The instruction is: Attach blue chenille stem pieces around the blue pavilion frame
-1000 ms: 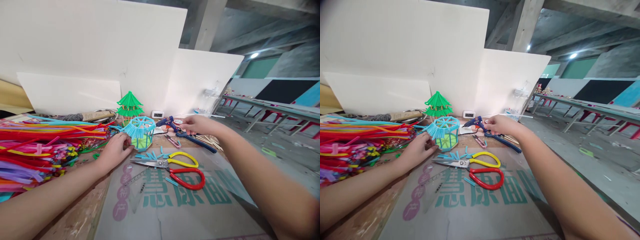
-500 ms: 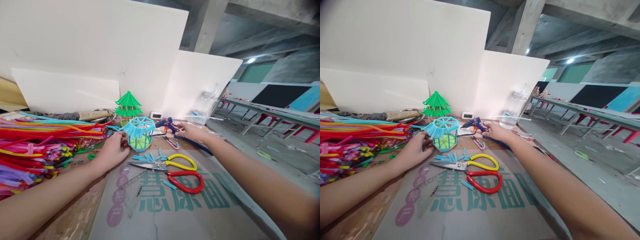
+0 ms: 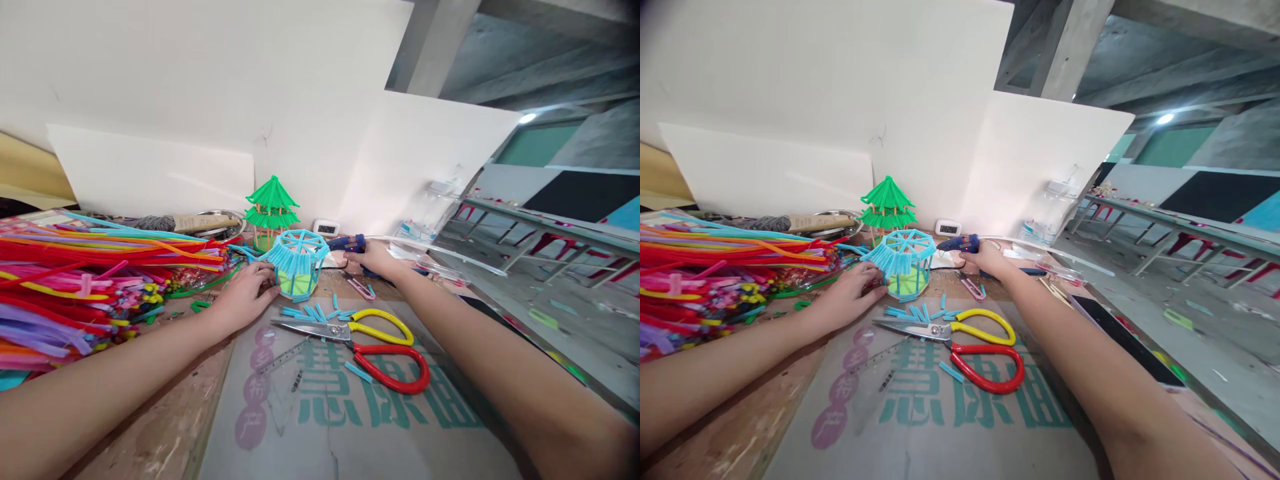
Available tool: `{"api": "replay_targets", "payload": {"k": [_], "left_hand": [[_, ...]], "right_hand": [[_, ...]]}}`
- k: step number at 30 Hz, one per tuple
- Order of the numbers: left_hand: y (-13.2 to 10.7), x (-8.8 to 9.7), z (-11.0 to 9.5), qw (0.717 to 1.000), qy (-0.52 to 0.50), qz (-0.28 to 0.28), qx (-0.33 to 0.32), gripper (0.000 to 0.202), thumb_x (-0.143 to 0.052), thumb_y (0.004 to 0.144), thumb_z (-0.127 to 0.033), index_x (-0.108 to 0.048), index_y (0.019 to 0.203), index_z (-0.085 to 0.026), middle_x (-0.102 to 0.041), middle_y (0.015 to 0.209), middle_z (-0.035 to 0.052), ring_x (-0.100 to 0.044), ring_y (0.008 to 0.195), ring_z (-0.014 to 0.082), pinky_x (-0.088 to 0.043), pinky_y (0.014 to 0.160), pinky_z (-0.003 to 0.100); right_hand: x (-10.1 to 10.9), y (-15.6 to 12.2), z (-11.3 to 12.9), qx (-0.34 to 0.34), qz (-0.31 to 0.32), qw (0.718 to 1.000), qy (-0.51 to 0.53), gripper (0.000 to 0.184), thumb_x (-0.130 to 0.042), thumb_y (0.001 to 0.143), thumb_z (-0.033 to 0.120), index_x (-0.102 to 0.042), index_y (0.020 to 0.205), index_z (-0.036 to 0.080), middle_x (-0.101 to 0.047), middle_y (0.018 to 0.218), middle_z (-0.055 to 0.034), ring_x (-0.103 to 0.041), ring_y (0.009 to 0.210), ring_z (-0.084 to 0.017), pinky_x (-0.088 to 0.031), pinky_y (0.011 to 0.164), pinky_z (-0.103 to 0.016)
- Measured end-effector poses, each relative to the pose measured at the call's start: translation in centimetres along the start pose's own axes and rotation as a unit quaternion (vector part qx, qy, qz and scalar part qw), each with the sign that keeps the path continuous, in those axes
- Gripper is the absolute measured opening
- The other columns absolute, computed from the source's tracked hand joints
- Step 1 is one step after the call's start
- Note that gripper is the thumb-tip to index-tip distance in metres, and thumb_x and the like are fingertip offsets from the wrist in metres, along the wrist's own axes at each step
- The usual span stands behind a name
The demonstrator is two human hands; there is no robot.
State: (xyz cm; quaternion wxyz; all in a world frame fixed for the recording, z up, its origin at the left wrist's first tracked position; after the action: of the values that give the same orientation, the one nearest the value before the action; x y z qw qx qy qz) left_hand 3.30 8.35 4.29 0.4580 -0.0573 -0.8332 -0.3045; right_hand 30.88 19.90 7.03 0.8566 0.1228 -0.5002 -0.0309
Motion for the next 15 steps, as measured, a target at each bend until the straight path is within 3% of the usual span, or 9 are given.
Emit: {"api": "replay_targets", "payload": {"k": [4,8,10,15], "left_hand": [[0.0,0.2,-0.1,1.000,0.008,-0.005,0.003,0.024,-0.046,0.093,-0.036,-0.060,0.084,-0.018,-0.060,0.104,0.0096,-0.057,0.102,0.0257,-0.046,0.091,0.041],[-0.1,0.5,-0.2,0.999,0.025,-0.009,0.017,0.022,-0.043,0.093,-0.031,-0.058,0.083,-0.018,-0.060,0.098,0.0091,-0.058,0.097,0.0259,-0.046,0.089,0.042],[-0.2,0.5,-0.2,0.999,0.030,-0.007,0.024,0.022,-0.043,0.093,-0.030,-0.056,0.081,-0.019,-0.060,0.097,0.0091,-0.057,0.095,0.0260,-0.046,0.088,0.042],[-0.2,0.5,-0.3,1.000,0.022,-0.004,0.016,0.023,-0.044,0.093,-0.032,-0.050,0.074,-0.020,-0.058,0.093,0.0072,-0.057,0.090,0.0241,-0.046,0.083,0.040]], "right_hand": [[1.2,-0.2,0.5,0.000,-0.018,0.999,0.046,0.025,-0.067,0.080,0.037,-0.070,0.088,0.014,-0.074,0.082,-0.0092,-0.068,0.076,-0.022,-0.051,0.068,-0.030],[3.3,-1.0,2.2,0.016,-0.034,0.994,0.098,0.038,-0.051,0.090,0.047,-0.070,0.094,0.014,-0.073,0.074,-0.0088,-0.068,0.068,-0.018,-0.052,0.064,-0.027],[4.2,-2.3,3.7,0.037,-0.037,0.991,0.124,0.041,-0.048,0.092,0.049,-0.070,0.101,0.016,-0.072,0.073,-0.0072,-0.068,0.070,-0.017,-0.053,0.065,-0.026],[5.5,-8.1,8.1,0.103,-0.017,0.973,0.208,0.036,-0.060,0.086,0.051,-0.070,0.097,0.018,-0.075,0.085,-0.0068,-0.070,0.079,-0.018,-0.055,0.074,-0.027]]}}
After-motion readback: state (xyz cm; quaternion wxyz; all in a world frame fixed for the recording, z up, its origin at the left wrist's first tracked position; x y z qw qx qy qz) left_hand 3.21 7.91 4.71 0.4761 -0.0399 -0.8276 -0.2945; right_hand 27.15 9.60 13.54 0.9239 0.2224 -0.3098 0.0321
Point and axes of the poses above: each hand's wrist, its own y-axis towards the middle knuckle, its own x-axis out of the back of the hand, z = x × y, the point moved 10 cm from there along y, towards the middle knuckle
